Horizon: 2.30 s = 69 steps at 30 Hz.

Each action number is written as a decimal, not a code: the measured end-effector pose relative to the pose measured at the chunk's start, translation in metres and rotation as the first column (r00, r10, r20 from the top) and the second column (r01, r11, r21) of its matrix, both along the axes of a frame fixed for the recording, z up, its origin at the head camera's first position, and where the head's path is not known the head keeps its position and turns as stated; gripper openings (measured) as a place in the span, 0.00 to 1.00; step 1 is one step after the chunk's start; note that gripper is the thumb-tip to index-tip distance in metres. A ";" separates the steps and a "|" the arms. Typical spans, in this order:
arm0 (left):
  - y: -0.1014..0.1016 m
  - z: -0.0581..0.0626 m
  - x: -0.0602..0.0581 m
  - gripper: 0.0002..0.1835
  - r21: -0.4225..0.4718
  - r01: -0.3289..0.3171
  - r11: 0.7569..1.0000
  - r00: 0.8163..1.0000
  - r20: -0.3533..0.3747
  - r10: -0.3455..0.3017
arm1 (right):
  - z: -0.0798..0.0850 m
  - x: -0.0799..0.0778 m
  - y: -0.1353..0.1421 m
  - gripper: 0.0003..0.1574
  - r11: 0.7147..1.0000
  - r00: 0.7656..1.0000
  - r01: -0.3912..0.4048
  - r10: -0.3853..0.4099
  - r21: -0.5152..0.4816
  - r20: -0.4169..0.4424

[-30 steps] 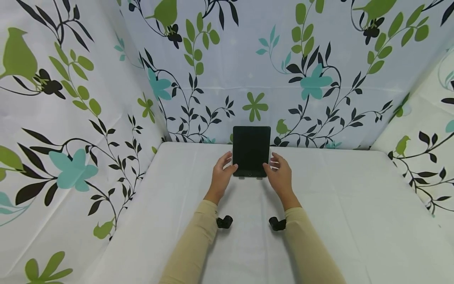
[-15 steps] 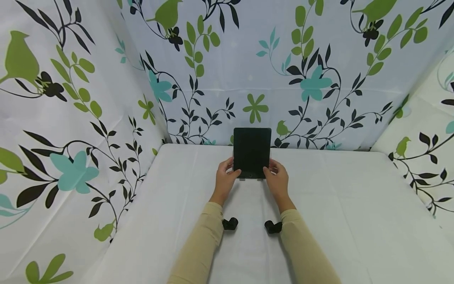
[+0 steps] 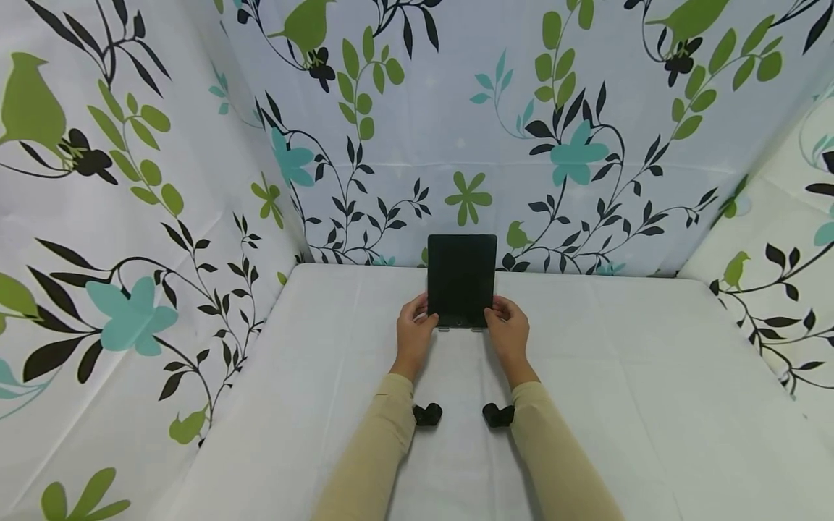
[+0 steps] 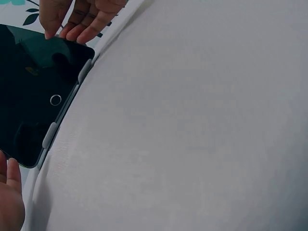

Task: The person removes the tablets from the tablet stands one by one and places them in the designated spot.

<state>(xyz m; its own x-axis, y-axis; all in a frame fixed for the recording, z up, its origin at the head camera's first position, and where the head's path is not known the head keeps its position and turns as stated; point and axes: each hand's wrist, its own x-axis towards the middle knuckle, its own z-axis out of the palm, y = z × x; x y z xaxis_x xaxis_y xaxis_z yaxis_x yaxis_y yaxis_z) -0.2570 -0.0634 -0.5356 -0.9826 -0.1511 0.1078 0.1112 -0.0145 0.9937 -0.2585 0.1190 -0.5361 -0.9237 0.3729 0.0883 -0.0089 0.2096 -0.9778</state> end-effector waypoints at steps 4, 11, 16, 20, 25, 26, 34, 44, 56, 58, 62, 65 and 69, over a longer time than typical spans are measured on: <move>0.003 -0.005 -0.001 0.26 -0.052 -0.056 0.997 0.998 -0.012 0.055 | 0.001 0.000 -0.001 0.21 0.999 0.999 0.023 -0.023 0.023 0.026; 0.006 -0.002 0.001 0.25 -0.107 -0.081 0.991 0.996 0.019 0.083 | -0.001 -0.001 -0.006 0.19 0.993 0.993 0.102 -0.105 0.065 0.053; 0.006 0.001 -0.001 0.27 -0.113 -0.085 0.990 0.995 0.036 0.090 | -0.004 -0.004 -0.010 0.18 0.989 0.989 0.143 -0.145 0.038 0.040; 0.004 0.004 -0.005 0.32 -0.112 -0.073 0.991 0.995 0.054 0.079 | -0.005 -0.007 -0.014 0.18 0.986 0.988 0.154 -0.156 0.069 0.024; 0.002 0.004 -0.007 0.32 -0.092 -0.066 0.994 0.996 0.052 0.071 | -0.005 -0.005 -0.018 0.19 0.985 0.986 0.158 -0.161 0.069 0.046; 0.001 0.004 -0.007 0.32 -0.083 -0.065 0.994 0.996 0.049 0.070 | -0.004 -0.004 -0.018 0.19 0.986 0.986 0.158 -0.161 0.060 0.048; 0.004 0.005 -0.004 0.31 -0.042 -0.054 0.998 0.998 0.032 0.055 | -0.001 -0.001 -0.016 0.18 0.986 0.987 0.154 -0.156 0.056 0.028; -0.003 0.013 -0.001 0.33 -0.046 -0.001 0.999 1.000 -0.010 0.000 | 0.014 0.007 -0.017 0.19 0.992 0.991 0.125 -0.125 -0.001 -0.036; -0.029 0.031 0.002 0.35 0.035 0.010 0.999 0.999 -0.037 -0.009 | 0.041 0.008 -0.034 0.20 0.985 1.000 0.015 -0.017 -0.170 -0.011; -0.037 0.035 0.004 0.34 0.057 0.003 0.998 1.000 -0.015 -0.002 | 0.045 0.007 -0.039 0.20 0.980 1.000 -0.015 0.012 -0.198 -0.012; -0.054 0.049 0.005 0.34 0.081 0.004 0.997 0.999 0.031 -0.007 | 0.057 0.008 -0.049 0.21 0.970 0.997 -0.074 0.071 -0.229 -0.023; -0.066 0.062 0.004 0.33 0.071 0.015 0.997 0.998 0.055 -0.019 | 0.066 0.010 -0.056 0.21 0.966 0.994 -0.105 0.099 -0.235 -0.037; -0.080 0.075 0.003 0.34 0.099 0.027 0.995 0.995 0.089 -0.036 | 0.071 0.011 -0.066 0.21 0.958 0.990 -0.142 0.132 -0.247 -0.058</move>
<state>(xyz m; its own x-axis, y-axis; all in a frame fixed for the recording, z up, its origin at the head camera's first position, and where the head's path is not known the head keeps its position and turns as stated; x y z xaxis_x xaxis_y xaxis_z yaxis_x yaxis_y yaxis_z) -0.2543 -0.1431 -0.4610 -0.9921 -0.1252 0.0045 0.0189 -0.1138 0.9933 -0.2473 0.0527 -0.4649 -0.9650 0.2578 0.0471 -0.0615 -0.0479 -0.9970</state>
